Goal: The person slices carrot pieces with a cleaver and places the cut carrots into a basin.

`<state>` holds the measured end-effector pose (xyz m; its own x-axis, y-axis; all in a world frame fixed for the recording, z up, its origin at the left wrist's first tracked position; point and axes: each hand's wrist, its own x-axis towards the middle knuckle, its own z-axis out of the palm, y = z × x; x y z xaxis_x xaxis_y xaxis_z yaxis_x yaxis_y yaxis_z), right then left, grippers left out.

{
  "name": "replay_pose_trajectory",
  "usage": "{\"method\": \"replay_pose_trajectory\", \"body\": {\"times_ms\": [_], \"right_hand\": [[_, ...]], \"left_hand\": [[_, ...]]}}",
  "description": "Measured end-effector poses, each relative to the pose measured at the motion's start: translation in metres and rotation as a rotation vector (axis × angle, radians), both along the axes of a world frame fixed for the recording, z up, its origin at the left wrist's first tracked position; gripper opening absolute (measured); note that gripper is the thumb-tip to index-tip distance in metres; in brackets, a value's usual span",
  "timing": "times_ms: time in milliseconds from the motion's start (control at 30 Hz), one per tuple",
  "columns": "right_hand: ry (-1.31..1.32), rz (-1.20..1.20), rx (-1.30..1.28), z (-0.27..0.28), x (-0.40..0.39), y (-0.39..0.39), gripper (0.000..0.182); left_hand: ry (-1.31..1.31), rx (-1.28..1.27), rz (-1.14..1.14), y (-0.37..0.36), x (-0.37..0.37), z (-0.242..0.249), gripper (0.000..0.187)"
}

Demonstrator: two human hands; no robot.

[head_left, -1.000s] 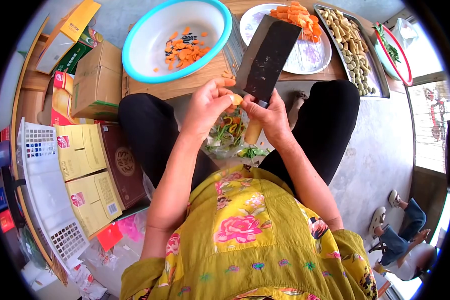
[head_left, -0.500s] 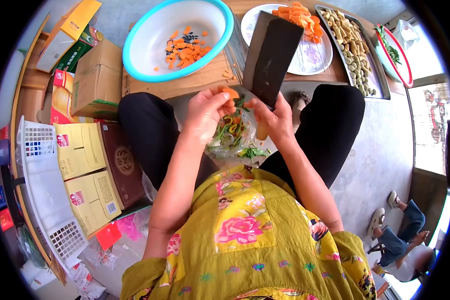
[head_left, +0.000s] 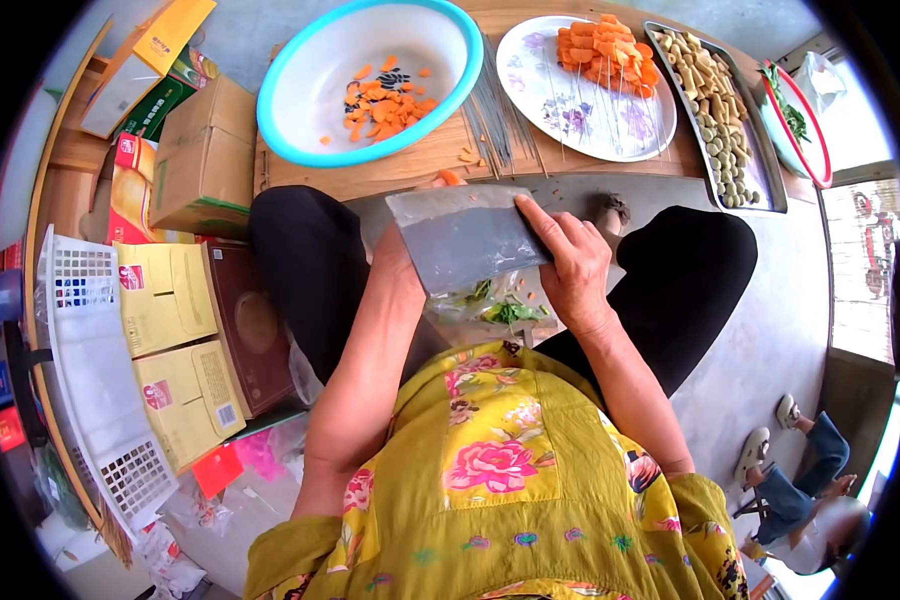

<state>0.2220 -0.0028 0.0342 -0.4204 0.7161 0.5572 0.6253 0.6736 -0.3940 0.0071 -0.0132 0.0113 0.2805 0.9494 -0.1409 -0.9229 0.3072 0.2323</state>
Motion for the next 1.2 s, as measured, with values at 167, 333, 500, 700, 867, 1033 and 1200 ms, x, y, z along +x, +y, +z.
{"method": "replay_pose_trajectory", "body": {"times_ms": [167,333,500,700,867,1033,1200], "right_hand": [[-0.029,-0.012,-0.002,0.003,0.001,0.000,0.066],[-0.035,0.001,0.002,0.001,-0.001,0.001,0.064],[-0.043,-0.004,0.001,0.001,-0.001,0.001,0.064],[-0.063,-0.008,-0.022,0.004,-0.001,-0.001,0.066],[-0.067,-0.010,-0.016,0.003,-0.001,-0.001,0.067],[-0.066,-0.013,0.000,0.002,-0.001,-0.001,0.068],[-0.053,-0.011,-0.002,0.003,0.000,0.000,0.069]], "left_hand": [[0.173,-0.113,0.192,-0.005,0.012,0.013,0.023],[0.184,-0.121,0.171,-0.004,0.012,0.013,0.025],[0.194,-0.127,0.155,-0.003,0.011,0.011,0.026],[0.027,-0.118,0.164,-0.008,0.013,0.014,0.028],[-0.051,-0.047,0.123,-0.009,0.012,0.010,0.031],[-0.073,-0.059,0.142,-0.007,0.014,0.010,0.030],[-0.003,-0.078,0.149,-0.007,0.016,0.015,0.028]]}}
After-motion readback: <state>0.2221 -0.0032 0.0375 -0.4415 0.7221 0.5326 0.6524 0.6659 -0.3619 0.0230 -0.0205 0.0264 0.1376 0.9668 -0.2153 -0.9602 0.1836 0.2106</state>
